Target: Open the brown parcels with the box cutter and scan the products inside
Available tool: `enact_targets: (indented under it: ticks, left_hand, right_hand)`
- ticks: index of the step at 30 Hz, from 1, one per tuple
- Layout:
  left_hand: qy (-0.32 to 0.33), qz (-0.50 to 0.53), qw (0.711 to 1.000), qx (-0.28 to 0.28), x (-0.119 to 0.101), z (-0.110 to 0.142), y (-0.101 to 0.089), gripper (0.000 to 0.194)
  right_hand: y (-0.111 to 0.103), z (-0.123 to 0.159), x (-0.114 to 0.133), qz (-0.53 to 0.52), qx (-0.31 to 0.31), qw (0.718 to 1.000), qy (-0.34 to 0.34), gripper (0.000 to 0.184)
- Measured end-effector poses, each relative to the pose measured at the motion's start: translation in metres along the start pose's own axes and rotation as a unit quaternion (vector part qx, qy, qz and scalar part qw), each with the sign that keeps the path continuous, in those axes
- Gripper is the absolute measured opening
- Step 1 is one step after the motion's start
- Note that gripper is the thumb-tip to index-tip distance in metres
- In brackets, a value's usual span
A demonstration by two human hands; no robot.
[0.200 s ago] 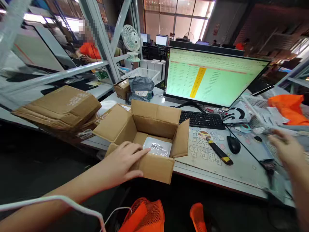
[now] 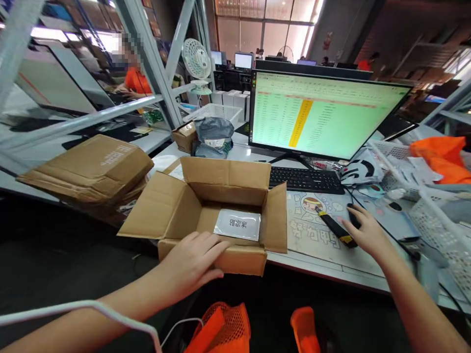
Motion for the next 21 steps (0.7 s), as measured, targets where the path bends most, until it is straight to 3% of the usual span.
enact_targets:
  ticks: [4, 7, 11, 15, 18, 21]
  left_hand:
    - [0.004, -0.058, 0.994, -0.090, 0.015, 0.007, 0.013, 0.025]
    - [0.008, -0.077, 0.988, -0.131, 0.041, 0.002, 0.020, 0.018]
    - [0.021, -0.058, 0.987, -0.147, 0.084, 0.006, 0.025, 0.015]
    - [-0.082, -0.045, 0.981, -0.169, 0.111, 0.032, 0.029, 0.033]
    - [-0.149, 0.003, 0.971, -0.187, 0.089, 0.041, 0.029, 0.045]
    - [-0.150, 0.062, 0.969, -0.185, 0.027, 0.022, 0.032, 0.062]
  right_hand:
    - [-0.001, -0.029, -0.034, 0.024, -0.043, 0.990, 0.133, 0.055]
    - [-0.008, -0.041, -0.051, 0.043, -0.053, 0.974, 0.216, 0.057]
    - [0.009, -0.038, -0.050, 0.044, -0.052, 0.971, 0.228, 0.056]
    - [0.035, -0.032, -0.049, 0.062, -0.021, 0.973, 0.221, 0.058]
    - [0.042, -0.032, -0.052, 0.064, -0.023, 0.972, 0.225, 0.053]
    - [0.043, -0.034, -0.055, 0.056, -0.027, 0.974, 0.216, 0.050]
Point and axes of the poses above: each hand's wrist, its own z-axis away from the middle knuckle, its own y-axis out of the palm, x = y × z, the point moved 2 cm from there along -z, towards the middle knuckle, and after that the axes turned 15 degrees about x, right-handed, at the moved point
